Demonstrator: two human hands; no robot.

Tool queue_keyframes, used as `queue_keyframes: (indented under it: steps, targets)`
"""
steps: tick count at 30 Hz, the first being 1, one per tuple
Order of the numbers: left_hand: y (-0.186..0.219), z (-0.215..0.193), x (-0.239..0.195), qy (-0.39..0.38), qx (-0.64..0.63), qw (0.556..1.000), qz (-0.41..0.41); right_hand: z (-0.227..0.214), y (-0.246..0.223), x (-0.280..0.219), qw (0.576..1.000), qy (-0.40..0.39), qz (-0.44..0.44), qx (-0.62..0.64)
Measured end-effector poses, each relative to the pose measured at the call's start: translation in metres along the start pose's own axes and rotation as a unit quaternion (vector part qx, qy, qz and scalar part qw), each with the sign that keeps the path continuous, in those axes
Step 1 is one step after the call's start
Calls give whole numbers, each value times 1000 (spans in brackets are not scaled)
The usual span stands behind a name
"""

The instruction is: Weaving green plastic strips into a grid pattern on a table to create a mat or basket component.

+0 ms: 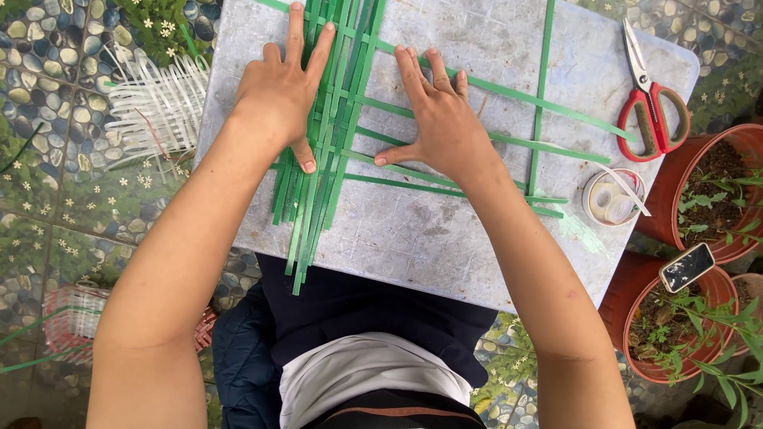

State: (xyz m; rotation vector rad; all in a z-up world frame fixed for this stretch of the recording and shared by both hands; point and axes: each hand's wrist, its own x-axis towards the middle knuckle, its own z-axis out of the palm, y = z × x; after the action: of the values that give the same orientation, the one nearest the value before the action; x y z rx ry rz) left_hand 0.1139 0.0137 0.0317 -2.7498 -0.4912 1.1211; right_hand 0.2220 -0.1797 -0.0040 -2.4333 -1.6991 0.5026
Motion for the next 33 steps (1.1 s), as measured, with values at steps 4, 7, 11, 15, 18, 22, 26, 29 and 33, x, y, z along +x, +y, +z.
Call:
queue_keyframes:
  steps: [4,7,11,15,18,22,26,29,33]
  targets:
    - [2,5,-2,25,-17,999,12,7,1,-3,999,25,-18,-19]
    - [1,8,-9,46,-18,999,19,11,-1,-6,998,53,-22,-4]
    - [-2,13,-16,82,-86,992,46,15,-6,-10,996,86,-1,8]
    - [-4,16,-18,96,-103,988,61,13,-10,-11,995,95,14,11]
    - [-6,19,-20,114,-101,986,69,12,-12,-10,995,104,-4,-8]
    - [-9,14,-26,131,-89,984,80,14,-12,-10,993,119,15,5]
    - [-4,-6,-44,45,-170,981,76,14,-15,-31,989,132,1,-72]
    - [-7,-8,-54,21,-183,981,66,14,-25,-64,975,223,-19,-10]
    - [-15,-2,-58,36,-160,983,80,6,-14,-120,909,405,52,82]
